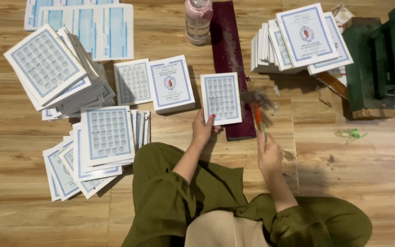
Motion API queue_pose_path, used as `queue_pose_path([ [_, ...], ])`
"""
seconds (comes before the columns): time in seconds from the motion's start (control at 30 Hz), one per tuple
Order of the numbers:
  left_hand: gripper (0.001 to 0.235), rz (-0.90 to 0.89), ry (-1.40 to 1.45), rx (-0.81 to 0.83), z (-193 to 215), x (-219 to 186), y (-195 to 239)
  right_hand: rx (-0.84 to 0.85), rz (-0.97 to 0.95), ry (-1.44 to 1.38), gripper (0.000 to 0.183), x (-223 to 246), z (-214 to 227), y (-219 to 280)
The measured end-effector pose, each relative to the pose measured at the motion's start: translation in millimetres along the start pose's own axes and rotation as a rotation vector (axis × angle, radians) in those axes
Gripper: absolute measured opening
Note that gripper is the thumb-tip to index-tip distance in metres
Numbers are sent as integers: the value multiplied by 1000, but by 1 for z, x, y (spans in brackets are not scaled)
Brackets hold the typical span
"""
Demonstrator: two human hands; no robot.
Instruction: Hammering the edges of small booklets on a wooden block to flatten them.
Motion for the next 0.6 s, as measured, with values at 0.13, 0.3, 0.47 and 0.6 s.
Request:
queue_pose_path([
  [0.13,24,37,-39,5,-1,23,-22,149,-112,142,52,-15,-5,7],
  [0.3,24,46,-55,16,4,14,-14,-48,-23,-58,40,-24,4,16],
  [0.47,24,69,-76,9,4,17,-15,116,-97,105,47,-22,-4,16],
  [0.6,27,85,-37,18,5,20,-17,-30,-32,-60,38,-6,12,-2],
])
Point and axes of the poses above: each hand's wrist, its own y-axis away from the middle knuckle, its own z-axis out of the back of the hand, x = y × z, the point moved 5 cm from there along -y, towards the middle knuckle, and after that the axes turned 9 degrees about -x, right-handed, at the moved point
